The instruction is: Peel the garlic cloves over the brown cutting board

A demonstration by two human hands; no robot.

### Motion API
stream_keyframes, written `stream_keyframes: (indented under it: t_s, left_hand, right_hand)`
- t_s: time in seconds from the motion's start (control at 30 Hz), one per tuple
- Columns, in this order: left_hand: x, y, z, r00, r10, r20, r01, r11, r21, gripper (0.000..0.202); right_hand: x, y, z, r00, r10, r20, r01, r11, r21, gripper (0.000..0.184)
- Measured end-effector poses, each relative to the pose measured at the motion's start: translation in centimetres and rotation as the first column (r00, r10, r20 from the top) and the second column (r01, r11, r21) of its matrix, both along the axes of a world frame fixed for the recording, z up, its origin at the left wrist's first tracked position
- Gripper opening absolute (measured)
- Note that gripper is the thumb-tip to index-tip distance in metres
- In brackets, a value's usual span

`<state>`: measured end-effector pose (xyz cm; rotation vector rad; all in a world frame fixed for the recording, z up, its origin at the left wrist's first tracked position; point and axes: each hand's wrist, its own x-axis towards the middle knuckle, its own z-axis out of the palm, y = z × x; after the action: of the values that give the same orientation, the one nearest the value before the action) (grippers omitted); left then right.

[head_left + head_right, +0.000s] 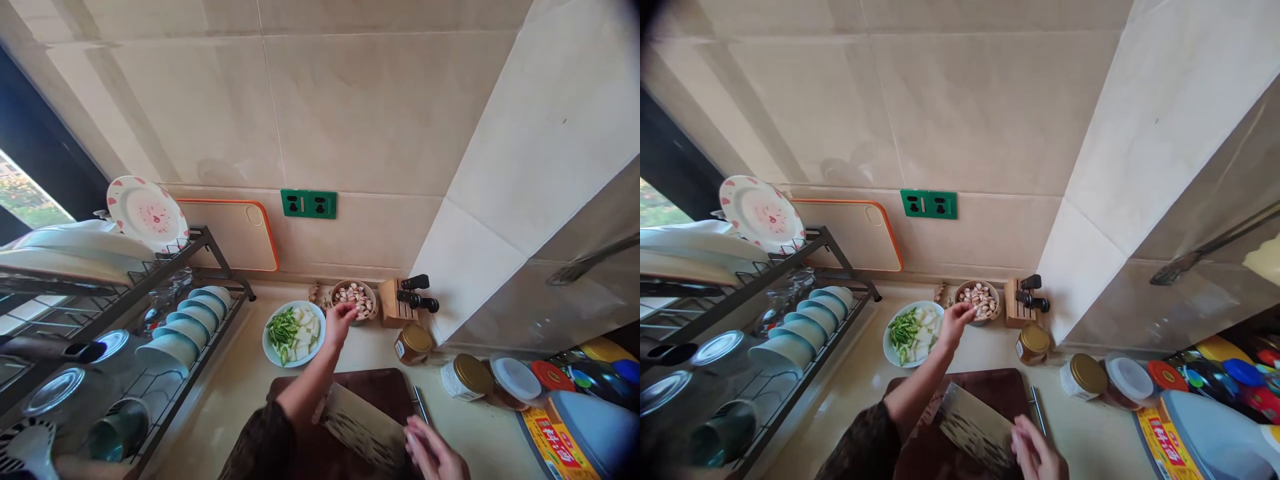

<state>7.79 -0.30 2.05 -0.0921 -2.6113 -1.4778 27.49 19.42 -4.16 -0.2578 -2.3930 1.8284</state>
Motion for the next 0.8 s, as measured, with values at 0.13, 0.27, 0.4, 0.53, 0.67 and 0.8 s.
stream_keyframes:
  t_s: [0.13,0.27,0.4,0.53,0.67,0.8]
  left_hand:
    - [11.4,-0.2,1.4,0.997,0.023,-0.070,0.005,0.925,0.380,0.018]
    - [18.3,-1.1,2.7,0.966,0.040,-0.255,0.062,0.923,0.379,0.006]
    - [20.3,-2.5,3.2,0.982,0.065,-0.175,0.009,0.920,0.393,0.005]
    - [21.2,-3.2,3.4,0.971,0.189,0.146,-0.239,0.756,0.609,0.016]
    - [22.0,-3.3,3.5,0.963,0.150,0.223,-0.267,0.638,0.723,0.028]
    - [22.2,-3.7,3.4,0.969,0.117,0.218,-0.244,0.610,0.754,0.032]
  right_hand:
    - [-3.3,-3.6,6.4,0.984,0.133,0.119,-0.087,0.940,-0.329,0.047]
    - [-3.5,-7.3,8.6,0.960,0.268,0.076,-0.212,0.880,-0.424,0.038]
    - [-2.3,-8.2,7.9,0.953,0.294,0.079,-0.245,0.895,-0.374,0.034]
    - [-1.6,-8.1,7.8,0.916,0.393,0.083,-0.333,0.859,-0.390,0.034]
    - [-1.1,-8.7,8.5,0.893,0.446,0.060,-0.417,0.871,-0.258,0.033]
    - [-0.9,-9.3,9.0,0.868,0.490,-0.085,-0.495,0.867,-0.059,0.026]
